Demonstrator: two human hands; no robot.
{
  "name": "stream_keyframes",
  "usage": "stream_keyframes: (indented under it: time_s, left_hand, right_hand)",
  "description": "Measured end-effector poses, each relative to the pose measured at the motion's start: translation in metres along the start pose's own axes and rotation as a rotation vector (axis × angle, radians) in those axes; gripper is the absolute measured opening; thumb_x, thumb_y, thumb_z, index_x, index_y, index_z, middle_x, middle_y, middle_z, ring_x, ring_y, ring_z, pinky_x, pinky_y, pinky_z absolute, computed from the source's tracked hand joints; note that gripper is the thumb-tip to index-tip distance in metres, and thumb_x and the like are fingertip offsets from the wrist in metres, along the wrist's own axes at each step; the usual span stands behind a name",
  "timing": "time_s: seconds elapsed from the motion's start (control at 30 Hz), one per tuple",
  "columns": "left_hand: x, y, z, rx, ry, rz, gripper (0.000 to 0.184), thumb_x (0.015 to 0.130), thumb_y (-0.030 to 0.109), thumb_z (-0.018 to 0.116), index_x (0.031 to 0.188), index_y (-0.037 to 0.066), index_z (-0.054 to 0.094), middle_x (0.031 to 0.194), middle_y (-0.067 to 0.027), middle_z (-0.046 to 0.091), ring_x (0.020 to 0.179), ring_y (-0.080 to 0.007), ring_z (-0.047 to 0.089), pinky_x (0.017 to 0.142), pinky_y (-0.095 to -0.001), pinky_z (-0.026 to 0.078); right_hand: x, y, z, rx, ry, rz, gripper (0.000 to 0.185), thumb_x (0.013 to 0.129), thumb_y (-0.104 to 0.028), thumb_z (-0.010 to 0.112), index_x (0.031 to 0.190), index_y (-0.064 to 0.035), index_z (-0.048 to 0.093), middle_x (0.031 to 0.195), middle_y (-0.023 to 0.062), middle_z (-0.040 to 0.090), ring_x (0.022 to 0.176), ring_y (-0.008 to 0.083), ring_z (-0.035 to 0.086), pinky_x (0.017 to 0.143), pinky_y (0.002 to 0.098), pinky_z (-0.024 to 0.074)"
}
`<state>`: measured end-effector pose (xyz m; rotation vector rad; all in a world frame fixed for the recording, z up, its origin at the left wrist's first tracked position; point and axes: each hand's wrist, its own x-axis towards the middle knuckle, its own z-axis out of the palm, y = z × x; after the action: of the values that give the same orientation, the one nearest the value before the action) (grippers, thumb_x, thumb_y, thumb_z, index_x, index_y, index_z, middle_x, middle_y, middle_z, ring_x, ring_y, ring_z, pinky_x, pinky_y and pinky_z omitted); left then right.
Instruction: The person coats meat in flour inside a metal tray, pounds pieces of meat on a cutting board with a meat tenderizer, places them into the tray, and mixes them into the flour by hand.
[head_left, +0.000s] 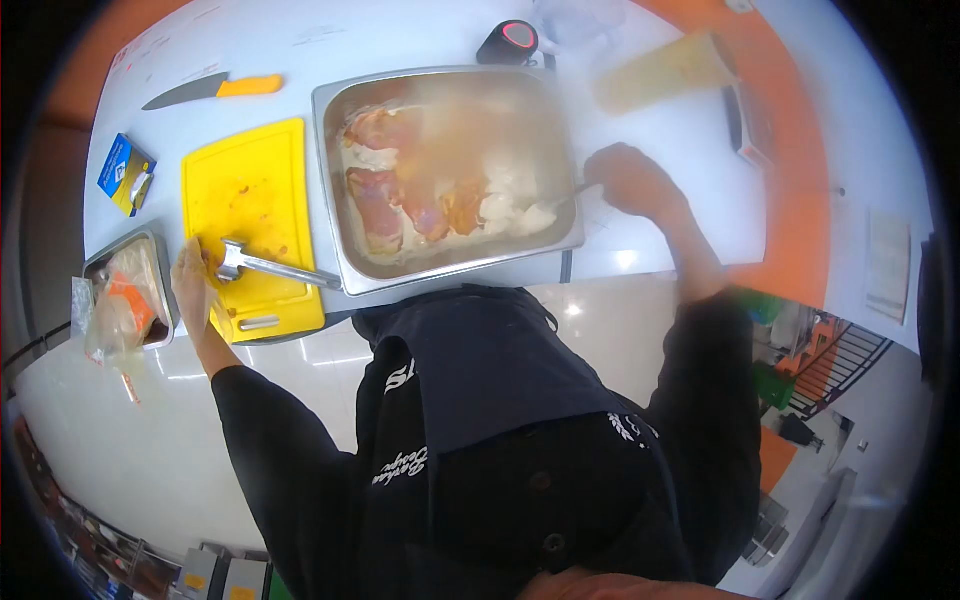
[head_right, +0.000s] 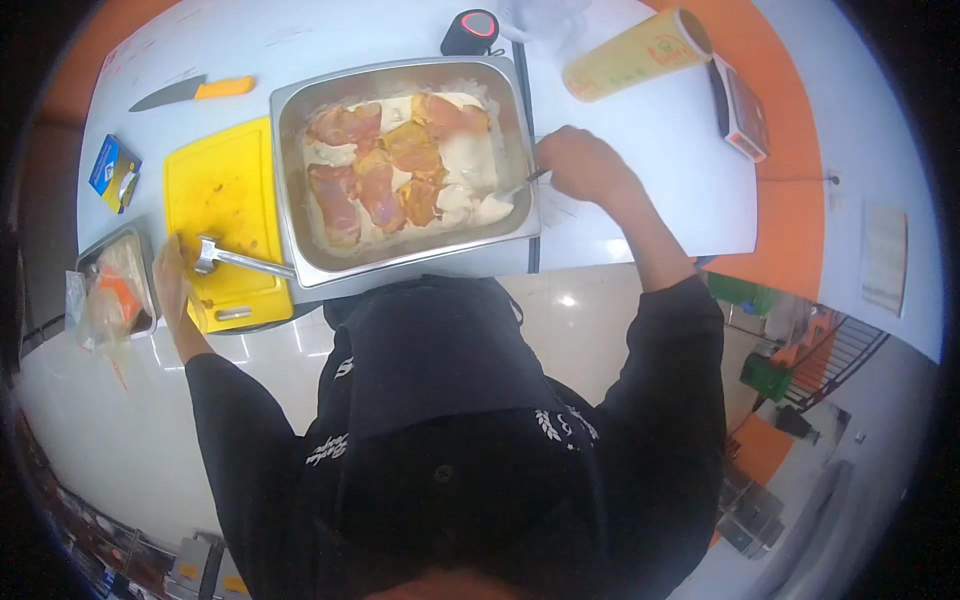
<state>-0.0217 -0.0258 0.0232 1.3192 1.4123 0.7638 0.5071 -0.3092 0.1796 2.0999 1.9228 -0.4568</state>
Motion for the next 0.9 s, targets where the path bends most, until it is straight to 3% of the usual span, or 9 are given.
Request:
stream_keyframes:
  time_s: [0.1,0.2,0.4,0.5,0.6,0.7,0.73,0.83,0.9]
  left_hand:
    - [-0.008,0.012,0.005,-0.016,0.024,-0.042,0.028,0.099,0.032,0.054,0.089,0.006,0.06,0.075,0.0008,0.049,0.066,-0.0092,0.049,0.056,-0.0232,0.037]
    - [-0.004,0.011,0.007,-0.061,0.015,-0.022,0.027,0.098,0.031,0.054,0.089,0.007,0.06,0.076,0.0011,0.048,0.067,-0.009,0.048,0.058,-0.0234,0.037]
    - [-0.004,0.001,-0.003,-0.002,-0.008,0.024,0.027,0.098,0.031,0.054,0.088,0.007,0.058,0.076,0.0012,0.048,0.068,-0.0087,0.046,0.059,-0.0234,0.035]
    - [-0.003,0.013,0.008,0.0,0.01,-0.023,0.028,0.099,0.032,0.053,0.085,0.008,0.057,0.074,0.0012,0.048,0.067,-0.009,0.046,0.058,-0.0235,0.035]
    - [-0.006,0.01,0.001,0.053,0.011,-0.007,0.029,0.099,0.032,0.053,0.083,0.008,0.057,0.073,0.0011,0.048,0.065,-0.0093,0.046,0.057,-0.0242,0.035]
    - [-0.007,0.012,0.005,0.004,0.004,0.009,0.03,0.098,0.033,0.053,0.083,0.008,0.057,0.071,0.0009,0.048,0.064,-0.0091,0.046,0.057,-0.025,0.036]
    - [-0.007,0.014,0.008,-0.038,0.011,0.003,0.03,0.098,0.033,0.053,0.083,0.008,0.057,0.071,0.0009,0.047,0.064,-0.009,0.045,0.057,-0.0252,0.036]
    - [-0.001,0.005,0.0,0.003,-0.016,0.002,0.03,0.099,0.034,0.053,0.083,0.009,0.057,0.07,0.0009,0.047,0.064,-0.0086,0.046,0.056,-0.0246,0.036]
    - [-0.001,0.003,-0.002,0.056,-0.003,-0.003,0.03,0.099,0.034,0.053,0.083,0.009,0.056,0.069,0.001,0.047,0.063,-0.0086,0.046,0.054,-0.0236,0.036]
  right_hand:
    - [0.008,0.0,-0.007,0.237,0.052,-0.069,0.027,0.072,0.004,0.056,0.092,-0.0078,0.069,0.097,0.0125,0.067,0.089,0.0334,0.064,0.079,0.0445,0.0527]
    - [0.02,-0.039,0.024,0.012,0.119,0.041,0.031,0.073,0.003,0.057,0.099,-0.0094,0.068,0.099,0.0113,0.065,0.09,0.0322,0.064,0.077,0.0442,0.0525]
    - [0.025,-0.049,0.028,0.104,0.285,0.021,0.029,0.077,-0.002,0.055,0.104,-0.0091,0.063,0.099,0.008,0.062,0.087,0.0295,0.065,0.073,0.0421,0.053]
    - [0.024,-0.05,0.033,-0.042,0.303,-0.025,0.025,0.078,-0.002,0.054,0.101,-0.0081,0.063,0.097,0.0082,0.062,0.087,0.0286,0.065,0.072,0.0414,0.0534]
    - [0.023,-0.041,0.02,-0.033,0.333,0.115,0.023,0.079,-0.002,0.053,0.099,-0.0081,0.064,0.097,0.0083,0.063,0.088,0.0284,0.066,0.07,0.0425,0.0539]
    - [0.008,-0.052,0.013,-0.086,0.119,0.079,0.022,0.081,-0.002,0.053,0.098,-0.0077,0.064,0.097,0.0081,0.064,0.086,0.0284,0.067,0.067,0.0416,0.0547]
    - [0.0,-0.056,0.023,-0.005,0.26,-0.13,0.019,0.082,-0.005,0.054,0.098,-0.005,0.064,0.094,0.0109,0.064,0.082,0.0305,0.068,0.066,0.0422,0.0552]
    - [-0.006,-0.089,0.027,-0.042,-0.02,0.011,0.017,0.081,-0.006,0.055,0.096,-0.0023,0.063,0.089,0.0143,0.065,0.082,0.0332,0.068,0.07,0.0429,0.0552]
    - [-0.002,-0.094,0.039,0.057,0.015,0.001,0.014,0.08,-0.003,0.055,0.091,-0.0005,0.063,0.086,0.0177,0.064,0.086,0.0365,0.066,0.074,0.0443,0.0541]
